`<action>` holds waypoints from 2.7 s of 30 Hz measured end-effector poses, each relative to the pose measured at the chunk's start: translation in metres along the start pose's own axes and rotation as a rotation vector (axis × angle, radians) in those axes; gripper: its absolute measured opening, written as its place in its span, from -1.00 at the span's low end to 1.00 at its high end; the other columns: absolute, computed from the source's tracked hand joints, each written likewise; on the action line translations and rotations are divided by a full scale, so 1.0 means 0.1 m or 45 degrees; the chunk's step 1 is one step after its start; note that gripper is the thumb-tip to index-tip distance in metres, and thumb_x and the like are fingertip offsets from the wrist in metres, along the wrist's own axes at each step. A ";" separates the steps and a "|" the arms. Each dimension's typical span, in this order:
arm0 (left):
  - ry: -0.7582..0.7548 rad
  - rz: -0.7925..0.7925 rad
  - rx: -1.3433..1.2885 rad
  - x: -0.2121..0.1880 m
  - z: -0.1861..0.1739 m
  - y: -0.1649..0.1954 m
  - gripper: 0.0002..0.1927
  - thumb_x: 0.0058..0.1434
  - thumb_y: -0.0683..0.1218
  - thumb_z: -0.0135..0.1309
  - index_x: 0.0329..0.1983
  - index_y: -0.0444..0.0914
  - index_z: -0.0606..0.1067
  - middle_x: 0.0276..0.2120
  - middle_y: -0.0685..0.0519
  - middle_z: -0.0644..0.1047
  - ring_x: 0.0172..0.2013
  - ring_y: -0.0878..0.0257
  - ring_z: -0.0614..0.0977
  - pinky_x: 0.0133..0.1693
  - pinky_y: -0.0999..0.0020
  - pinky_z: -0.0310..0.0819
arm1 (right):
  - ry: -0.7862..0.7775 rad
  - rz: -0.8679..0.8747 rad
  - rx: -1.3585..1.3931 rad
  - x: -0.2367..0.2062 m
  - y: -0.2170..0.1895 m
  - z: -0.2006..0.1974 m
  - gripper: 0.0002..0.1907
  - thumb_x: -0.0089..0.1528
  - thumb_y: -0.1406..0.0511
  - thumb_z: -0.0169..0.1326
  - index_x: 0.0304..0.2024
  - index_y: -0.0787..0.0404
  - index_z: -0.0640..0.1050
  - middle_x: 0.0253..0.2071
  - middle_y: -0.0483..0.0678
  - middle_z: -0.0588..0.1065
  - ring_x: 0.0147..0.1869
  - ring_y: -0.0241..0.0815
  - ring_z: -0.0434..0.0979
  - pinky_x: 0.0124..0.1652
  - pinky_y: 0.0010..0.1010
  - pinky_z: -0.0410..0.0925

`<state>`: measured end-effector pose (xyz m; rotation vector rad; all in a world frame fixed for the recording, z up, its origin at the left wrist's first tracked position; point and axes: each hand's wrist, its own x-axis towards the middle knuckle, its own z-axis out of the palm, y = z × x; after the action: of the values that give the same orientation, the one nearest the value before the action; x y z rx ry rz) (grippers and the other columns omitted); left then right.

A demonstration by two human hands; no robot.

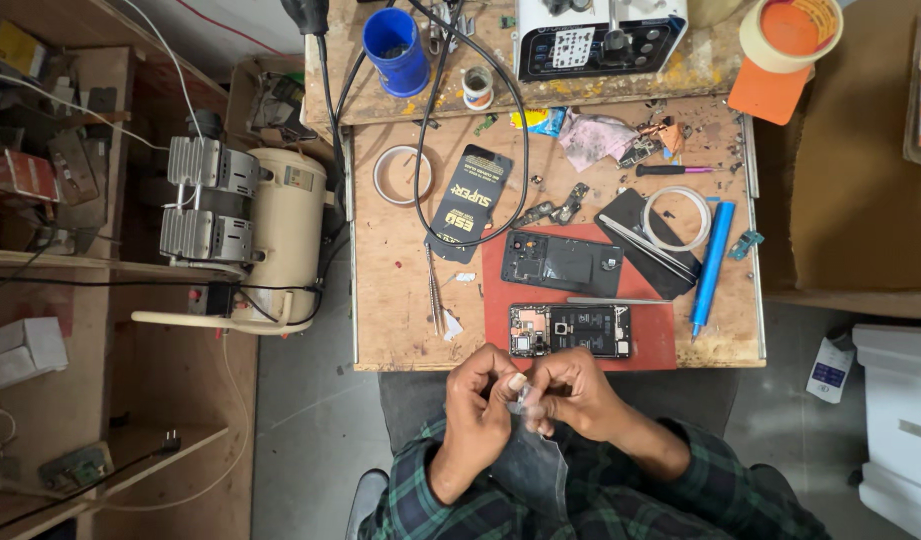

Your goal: The person cleans a small electronic component with a tool and a cloth, then places it into a disassembled smartphone chassis on a cluttered workbench.

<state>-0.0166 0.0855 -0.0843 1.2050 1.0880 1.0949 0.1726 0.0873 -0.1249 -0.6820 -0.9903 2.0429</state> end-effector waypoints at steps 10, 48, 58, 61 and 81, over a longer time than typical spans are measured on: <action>-0.025 -0.211 -0.176 0.05 -0.06 0.06 -0.79 0.42 -0.11 0.09 -0.31 -0.32 0.45 -0.53 0.17 0.47 -0.52 0.50 0.39 -0.49 0.56 0.25 | 0.264 -0.686 -0.598 0.02 -0.11 0.08 -0.88 0.35 0.44 0.14 -0.30 0.38 0.53 -0.30 0.06 0.59 -0.32 -0.25 0.64 -0.31 -0.49 0.51; 0.256 0.442 0.608 0.05 0.10 0.35 -0.80 0.10 -0.44 0.11 -0.28 -0.34 0.49 -0.41 -0.10 0.45 -0.42 0.01 0.58 -0.41 0.20 0.42 | 0.804 -0.430 -1.239 0.04 -0.32 0.61 -0.79 0.18 0.47 0.24 -0.11 0.30 0.64 -0.44 -0.09 0.60 -0.56 -0.50 0.44 -0.57 -0.58 0.26; 0.432 0.466 0.548 0.05 0.15 0.20 -0.84 0.14 -0.42 0.13 -0.33 -0.33 0.46 -0.44 -0.07 0.46 -0.48 0.06 0.57 -0.45 0.23 0.41 | 0.798 -0.461 -1.139 0.04 -0.22 0.72 -0.82 0.21 0.49 0.19 -0.12 0.33 0.61 -0.35 -0.02 0.62 -0.49 -0.45 0.55 -0.53 -0.59 0.34; 0.452 0.494 0.542 0.06 0.17 0.19 -0.83 0.13 -0.42 0.13 -0.34 -0.33 0.45 -0.45 -0.07 0.44 -0.49 0.06 0.56 -0.46 0.23 0.39 | 0.799 -0.421 -1.139 0.06 -0.22 0.73 -0.81 0.21 0.49 0.21 -0.11 0.35 0.58 -0.36 0.00 0.65 -0.42 -0.40 0.66 -0.49 -0.58 0.38; 0.485 0.601 0.548 0.07 0.20 0.03 -0.84 0.16 -0.39 0.15 -0.34 -0.31 0.45 -0.48 -0.04 0.38 -0.54 0.10 0.47 -0.51 0.23 0.27 | 0.796 -0.489 -0.942 0.04 -0.03 0.62 -0.90 0.20 0.51 0.21 -0.28 0.37 0.53 -0.35 0.04 0.68 -0.25 -0.30 0.75 -0.27 -0.57 0.50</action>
<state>0.0040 0.0902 -0.0804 1.6959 1.4202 1.5468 0.1272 0.0657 -0.0882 -1.2894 -1.3447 0.9871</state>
